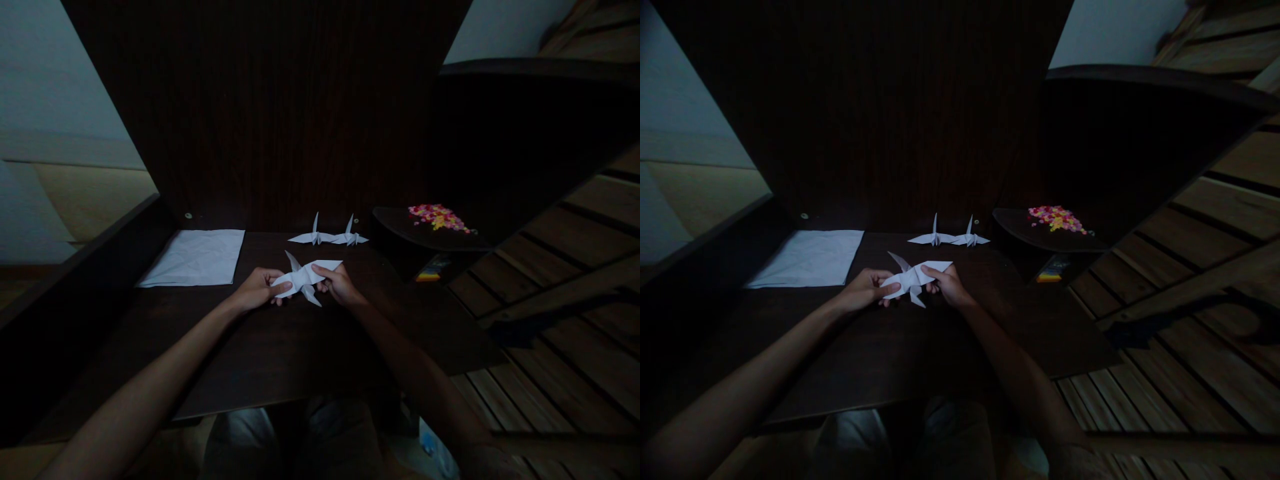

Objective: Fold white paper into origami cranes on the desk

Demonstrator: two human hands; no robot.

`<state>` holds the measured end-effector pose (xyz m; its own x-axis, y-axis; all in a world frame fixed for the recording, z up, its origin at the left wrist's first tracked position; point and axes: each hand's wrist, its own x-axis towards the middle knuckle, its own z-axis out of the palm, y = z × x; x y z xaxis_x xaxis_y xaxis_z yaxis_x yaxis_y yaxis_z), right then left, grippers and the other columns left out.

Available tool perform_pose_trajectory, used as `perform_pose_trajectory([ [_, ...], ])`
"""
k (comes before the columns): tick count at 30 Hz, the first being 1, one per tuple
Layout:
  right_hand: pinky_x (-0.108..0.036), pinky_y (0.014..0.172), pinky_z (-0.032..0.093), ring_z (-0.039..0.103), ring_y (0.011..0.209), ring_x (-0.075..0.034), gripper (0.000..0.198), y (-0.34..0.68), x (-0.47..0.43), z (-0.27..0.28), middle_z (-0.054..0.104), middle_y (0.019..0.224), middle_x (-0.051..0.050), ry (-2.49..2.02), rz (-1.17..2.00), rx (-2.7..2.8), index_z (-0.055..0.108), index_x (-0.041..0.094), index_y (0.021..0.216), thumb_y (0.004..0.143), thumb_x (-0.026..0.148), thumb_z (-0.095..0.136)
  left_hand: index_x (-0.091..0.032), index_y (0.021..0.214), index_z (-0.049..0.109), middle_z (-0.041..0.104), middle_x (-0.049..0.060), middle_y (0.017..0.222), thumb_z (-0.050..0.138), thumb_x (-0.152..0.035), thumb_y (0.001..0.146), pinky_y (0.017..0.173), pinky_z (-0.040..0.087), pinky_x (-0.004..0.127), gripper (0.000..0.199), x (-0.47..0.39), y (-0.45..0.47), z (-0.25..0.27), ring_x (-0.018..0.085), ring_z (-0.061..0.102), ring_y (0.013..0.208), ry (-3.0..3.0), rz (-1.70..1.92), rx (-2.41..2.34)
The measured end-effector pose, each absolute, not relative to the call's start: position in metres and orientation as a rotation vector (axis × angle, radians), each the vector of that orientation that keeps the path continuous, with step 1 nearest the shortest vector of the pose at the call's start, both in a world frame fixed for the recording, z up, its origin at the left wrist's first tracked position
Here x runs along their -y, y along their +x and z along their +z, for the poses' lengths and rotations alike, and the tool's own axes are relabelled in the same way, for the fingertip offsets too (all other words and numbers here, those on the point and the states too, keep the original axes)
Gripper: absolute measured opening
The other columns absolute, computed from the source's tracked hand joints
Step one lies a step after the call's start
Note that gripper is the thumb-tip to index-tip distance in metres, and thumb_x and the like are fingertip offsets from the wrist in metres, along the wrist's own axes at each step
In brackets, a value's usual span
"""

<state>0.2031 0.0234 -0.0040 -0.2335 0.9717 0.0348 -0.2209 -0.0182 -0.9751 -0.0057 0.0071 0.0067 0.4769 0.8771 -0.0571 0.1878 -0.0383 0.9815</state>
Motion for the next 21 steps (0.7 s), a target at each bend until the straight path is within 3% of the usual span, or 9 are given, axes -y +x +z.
perform_pose_trajectory([
  [21,-0.017,0.031,0.027,0.042,0.033,-0.007,0.024,0.1983,-0.0238,-0.0047,0.051,0.042,0.003,-0.839,1.546,1.068,0.060,0.015,0.060,0.065,0.034,0.072,-0.011,0.076,0.064,0.065,0.003,0.066,0.070,-0.044,0.073,0.044,0.037,0.019,0.034,-0.0074,-0.0049,0.0032,0.007,0.051,0.046,1.508,0.825,-0.916],
])
